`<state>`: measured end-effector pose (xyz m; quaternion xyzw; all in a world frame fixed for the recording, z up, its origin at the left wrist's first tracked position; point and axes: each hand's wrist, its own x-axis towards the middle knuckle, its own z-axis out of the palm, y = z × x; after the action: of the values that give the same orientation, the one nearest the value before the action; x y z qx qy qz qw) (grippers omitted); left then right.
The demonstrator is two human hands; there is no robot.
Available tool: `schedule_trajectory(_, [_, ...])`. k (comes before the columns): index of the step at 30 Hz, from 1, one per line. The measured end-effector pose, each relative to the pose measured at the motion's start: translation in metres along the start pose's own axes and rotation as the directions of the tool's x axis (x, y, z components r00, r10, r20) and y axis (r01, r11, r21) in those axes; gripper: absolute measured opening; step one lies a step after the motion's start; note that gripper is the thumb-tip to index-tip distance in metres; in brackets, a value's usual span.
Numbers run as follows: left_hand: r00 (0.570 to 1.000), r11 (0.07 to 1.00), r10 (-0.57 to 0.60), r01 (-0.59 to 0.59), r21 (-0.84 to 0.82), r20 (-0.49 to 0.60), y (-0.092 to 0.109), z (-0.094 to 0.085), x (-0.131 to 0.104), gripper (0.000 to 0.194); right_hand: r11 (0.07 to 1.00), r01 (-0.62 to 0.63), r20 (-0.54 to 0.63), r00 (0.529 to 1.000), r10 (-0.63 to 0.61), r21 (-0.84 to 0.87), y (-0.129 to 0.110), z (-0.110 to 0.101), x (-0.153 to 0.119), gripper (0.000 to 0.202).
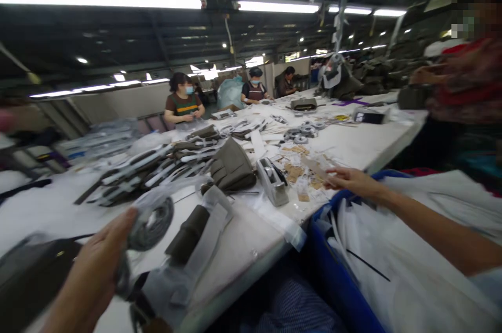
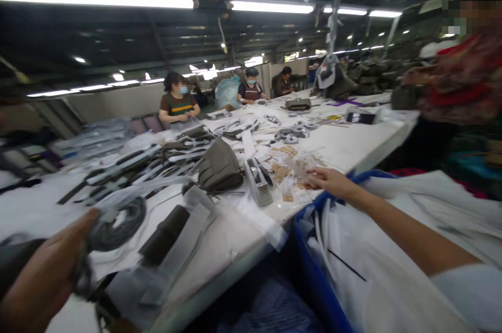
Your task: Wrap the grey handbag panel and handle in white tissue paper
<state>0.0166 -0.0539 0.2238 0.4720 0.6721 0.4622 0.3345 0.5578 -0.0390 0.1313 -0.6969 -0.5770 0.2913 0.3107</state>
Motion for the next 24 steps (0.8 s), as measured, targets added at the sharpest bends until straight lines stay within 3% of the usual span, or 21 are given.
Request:
schedule_trajectory(1, [1.000, 0.997, 0.027, -0.028, -0.076, -0.004, 0.000, -0.001, -0.001, 0.043, 0.971, 0.031, 0.055, 0.997, -0.045, 0.238, -0.013, 0.025, -0.008, 0.043])
schedule_trajectory(3, [0.994, 0.982, 0.093, -0.083, -0.171, 0.053, 0.000, -0.002, -0.002, 0.044, 0.872, 0.021, 0.175, 0.977, -0.122, 0.489, -0.044, 0.075, -0.026, 0.048])
schedule_trajectory(7, [0.977, 0.965, 0.194, -0.174, -0.196, 0.086, 0.000, 0.000, -0.006, 0.045, 0.767, 0.056, 0.353, 0.865, -0.357, 0.639, -0.112, 0.160, -0.061, 0.043])
schedule_trajectory(11, [0.958, 0.956, 0.259, -0.237, -0.171, 0.121, 0.003, 0.001, -0.016, 0.040, 0.657, -0.041, 0.423, 0.794, -0.435, 0.752, -0.173, 0.215, -0.077, 0.049])
schedule_trajectory(16, [0.934, 0.943, 0.329, -0.319, -0.096, 0.137, 0.006, 0.000, -0.024, 0.039, 0.586, -0.087, 0.408, 0.799, -0.442, 0.806, -0.215, 0.244, -0.075, 0.054])
schedule_trajectory(24, [0.921, 0.924, 0.378, -0.382, 0.018, 0.096, 0.001, 0.003, -0.021, 0.046, 0.485, -0.129, 0.414, 0.731, -0.543, 0.865, -0.248, 0.247, -0.067, 0.045])
